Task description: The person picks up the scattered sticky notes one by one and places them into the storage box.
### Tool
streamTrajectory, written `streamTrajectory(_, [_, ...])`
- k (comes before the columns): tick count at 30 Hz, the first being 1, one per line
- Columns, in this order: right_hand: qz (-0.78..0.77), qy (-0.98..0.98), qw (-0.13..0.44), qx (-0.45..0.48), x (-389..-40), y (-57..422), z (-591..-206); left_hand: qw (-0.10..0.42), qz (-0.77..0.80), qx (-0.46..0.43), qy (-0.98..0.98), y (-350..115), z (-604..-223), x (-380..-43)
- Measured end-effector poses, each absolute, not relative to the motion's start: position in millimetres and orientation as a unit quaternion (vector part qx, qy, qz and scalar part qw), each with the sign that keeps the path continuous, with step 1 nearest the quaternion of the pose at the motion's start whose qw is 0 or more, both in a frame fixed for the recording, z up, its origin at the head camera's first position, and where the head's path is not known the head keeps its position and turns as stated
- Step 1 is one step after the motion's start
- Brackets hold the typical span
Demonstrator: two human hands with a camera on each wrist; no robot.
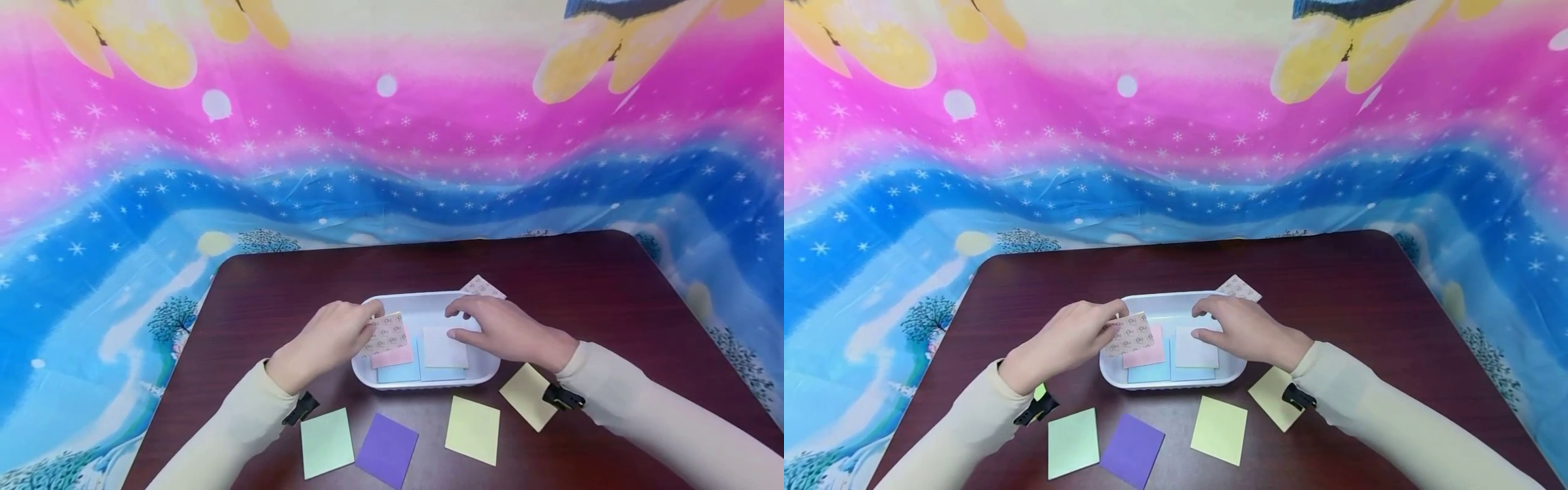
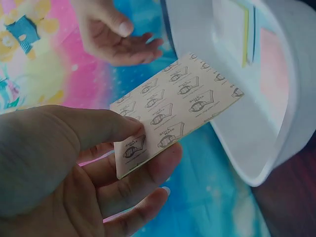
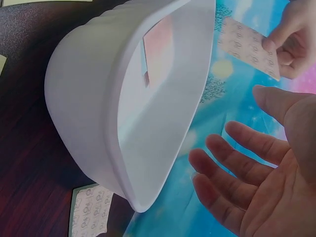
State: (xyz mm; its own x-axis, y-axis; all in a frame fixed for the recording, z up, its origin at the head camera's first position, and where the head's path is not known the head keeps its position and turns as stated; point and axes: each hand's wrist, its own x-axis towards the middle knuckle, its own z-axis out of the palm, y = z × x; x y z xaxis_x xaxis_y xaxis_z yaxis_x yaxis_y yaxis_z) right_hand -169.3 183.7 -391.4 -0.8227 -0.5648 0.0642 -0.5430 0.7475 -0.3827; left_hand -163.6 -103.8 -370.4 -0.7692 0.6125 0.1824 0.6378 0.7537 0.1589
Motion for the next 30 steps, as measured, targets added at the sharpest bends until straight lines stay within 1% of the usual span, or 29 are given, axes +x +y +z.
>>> streamTrajectory(13, [-0.199,0.931,0.033,-0.303,-171.3,188.1,-395.9,-0.019,-0.098,-0.357,-0.929,-81.5,-394.7,-171.4])
streamTrajectory(21, [-0.199,0.93,0.029,-0.306,-172.1,187.4,-397.8,-0.07,-0.081,-0.352,-0.93,-74.0,-413.3,-175.0])
streamTrajectory(24, [-0.202,0.93,0.029,-0.306,-172.1,187.2,-398.6,-0.075,-0.072,-0.35,-0.931,-72.3,-419.6,-176.2])
streamTrajectory(30, [-0.2,0.93,0.029,-0.306,-172.2,186.8,-398.7,-0.042,-0.038,-0.364,-0.93,-70.2,-426.7,-179.0])
